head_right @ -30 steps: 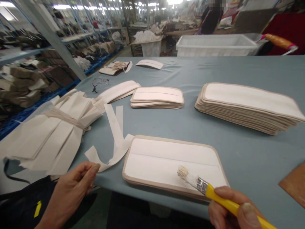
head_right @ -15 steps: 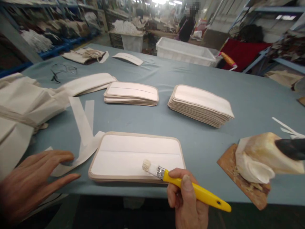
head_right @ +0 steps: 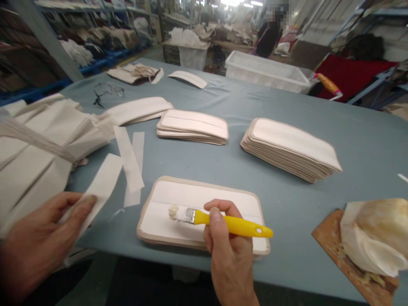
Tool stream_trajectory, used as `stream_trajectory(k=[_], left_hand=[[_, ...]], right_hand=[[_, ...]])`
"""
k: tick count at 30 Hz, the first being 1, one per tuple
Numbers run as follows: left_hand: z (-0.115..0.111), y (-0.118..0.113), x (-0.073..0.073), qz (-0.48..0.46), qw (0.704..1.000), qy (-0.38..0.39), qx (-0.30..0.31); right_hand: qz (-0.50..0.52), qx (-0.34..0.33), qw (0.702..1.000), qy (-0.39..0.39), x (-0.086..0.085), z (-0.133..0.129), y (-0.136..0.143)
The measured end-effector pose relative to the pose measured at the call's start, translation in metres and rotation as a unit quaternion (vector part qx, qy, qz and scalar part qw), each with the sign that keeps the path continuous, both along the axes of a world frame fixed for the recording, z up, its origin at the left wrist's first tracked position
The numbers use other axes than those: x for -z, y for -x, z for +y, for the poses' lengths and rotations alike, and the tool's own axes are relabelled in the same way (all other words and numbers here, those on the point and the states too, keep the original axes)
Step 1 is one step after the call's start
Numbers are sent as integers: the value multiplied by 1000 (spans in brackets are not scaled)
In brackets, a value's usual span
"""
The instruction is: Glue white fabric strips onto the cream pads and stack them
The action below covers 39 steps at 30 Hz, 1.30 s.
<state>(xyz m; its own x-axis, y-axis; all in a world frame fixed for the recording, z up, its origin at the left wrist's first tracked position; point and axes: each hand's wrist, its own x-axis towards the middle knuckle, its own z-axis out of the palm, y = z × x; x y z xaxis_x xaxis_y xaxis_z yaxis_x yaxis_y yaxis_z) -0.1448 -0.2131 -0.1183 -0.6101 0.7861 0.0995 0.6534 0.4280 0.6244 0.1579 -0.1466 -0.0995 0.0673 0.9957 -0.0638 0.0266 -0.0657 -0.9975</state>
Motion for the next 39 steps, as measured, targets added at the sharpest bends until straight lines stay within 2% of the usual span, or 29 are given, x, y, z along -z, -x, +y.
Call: stream_trajectory(k=[3, 5, 8, 12, 15, 19, 22, 26, 28, 31, 34, 39], left_hand=[[3, -15, 4, -134, 990, 50, 13], [3, -27, 10, -206, 978, 26, 6], [0, -47, 20, -264, 964, -20, 14], [-4, -70, 34, -256, 962, -89, 32], [-6, -76, 45, -215, 962, -148, 78], [-9, -73, 63, -174, 961, -151, 155], [-12, -74, 72, -161, 962, -163, 147], [-13, -88, 64, -162, 971, -160, 68], [-11, -97, 54, -161, 975, -150, 20], [-8, -104, 45, -155, 978, -138, -9], [-6, -107, 44, -144, 980, -137, -14], [-5, -109, 48, -126, 980, -152, -27]], right_hand=[[-8, -10, 1000, 0, 0, 4, 18], [-15, -9, 1000, 4, 3, 5, 26], [-19, -9, 1000, 1, 7, 6, 31], [-9, -12, 1000, 12, 8, 6, 33], [11, -12, 999, 47, 3, 4, 34], [58, -19, 995, 76, 2, 3, 31], [90, -37, 994, 58, 9, 5, 24], [67, -99, 993, 11, 20, 7, 11], [13, -125, 992, -18, 21, 7, 7], [-78, -162, 978, -107, 18, 8, 7], [-139, -181, 945, -235, 15, 8, 14], [-240, -223, 860, -392, 21, 6, 26]])
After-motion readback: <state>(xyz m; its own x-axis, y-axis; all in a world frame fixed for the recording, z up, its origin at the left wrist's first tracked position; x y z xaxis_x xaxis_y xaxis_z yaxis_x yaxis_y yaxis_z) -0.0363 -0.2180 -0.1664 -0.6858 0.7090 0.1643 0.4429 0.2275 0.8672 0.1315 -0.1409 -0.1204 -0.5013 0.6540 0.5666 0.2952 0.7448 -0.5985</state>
